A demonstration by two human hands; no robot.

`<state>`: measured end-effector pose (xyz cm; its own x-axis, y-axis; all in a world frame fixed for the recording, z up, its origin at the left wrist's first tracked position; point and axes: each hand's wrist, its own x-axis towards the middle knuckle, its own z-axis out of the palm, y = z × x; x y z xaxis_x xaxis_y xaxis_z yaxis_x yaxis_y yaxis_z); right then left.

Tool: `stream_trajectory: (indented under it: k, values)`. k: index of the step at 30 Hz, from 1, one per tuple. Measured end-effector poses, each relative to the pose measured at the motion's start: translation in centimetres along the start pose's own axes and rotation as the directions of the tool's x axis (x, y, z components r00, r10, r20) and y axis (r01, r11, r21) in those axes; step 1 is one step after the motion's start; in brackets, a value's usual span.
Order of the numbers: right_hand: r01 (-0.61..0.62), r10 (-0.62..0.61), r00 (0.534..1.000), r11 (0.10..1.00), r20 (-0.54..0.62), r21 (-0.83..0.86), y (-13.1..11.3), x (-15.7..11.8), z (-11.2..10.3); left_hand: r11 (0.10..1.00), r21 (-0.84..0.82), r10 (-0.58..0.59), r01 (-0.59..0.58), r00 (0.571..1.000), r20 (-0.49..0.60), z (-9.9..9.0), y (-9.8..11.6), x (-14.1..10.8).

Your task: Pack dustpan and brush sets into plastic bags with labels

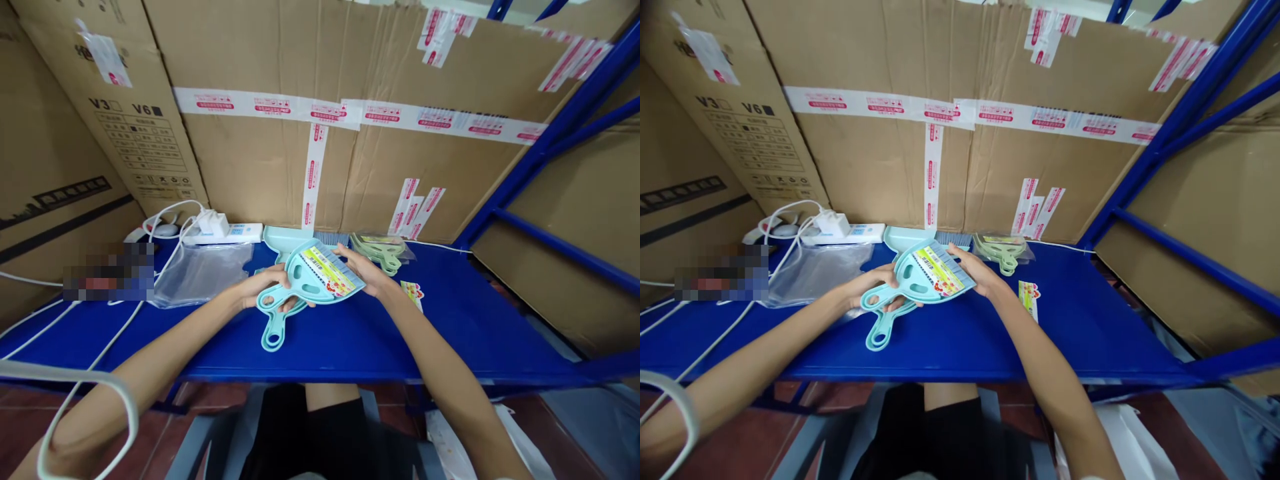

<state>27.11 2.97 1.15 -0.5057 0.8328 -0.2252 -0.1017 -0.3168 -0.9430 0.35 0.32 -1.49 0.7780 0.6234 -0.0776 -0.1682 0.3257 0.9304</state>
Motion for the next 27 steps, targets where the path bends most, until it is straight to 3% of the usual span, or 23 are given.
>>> stream_trajectory:
  k: [6, 12, 18, 27]
  values:
    - [0.090, -0.111, 0.984, 0.984, -0.138, -0.153, 1.1, 0.4, 0.2, 0.999, 0.032, 0.008, -0.007, 0.999, -0.036, 0.3, 0.4, -0.1]
    - [0.113, -0.140, 0.983, 0.973, -0.123, -0.202, 1.3, 0.4, 0.0, 0.998, 0.048, -0.033, 0.035, 0.999, -0.042, 0.6, 0.3, -0.3]
    - [0.270, -0.279, 0.960, 0.940, -0.014, -0.209, 1.1, 0.3, -0.1, 0.999, 0.053, -0.010, 0.012, 0.999, -0.045, 0.1, 0.4, -0.3]
    - [0.321, -0.338, 0.941, 0.909, -0.017, -0.265, 1.2, 0.5, -0.1, 0.999, 0.044, -0.002, 0.004, 0.999, -0.052, 0.1, 0.5, -0.4]
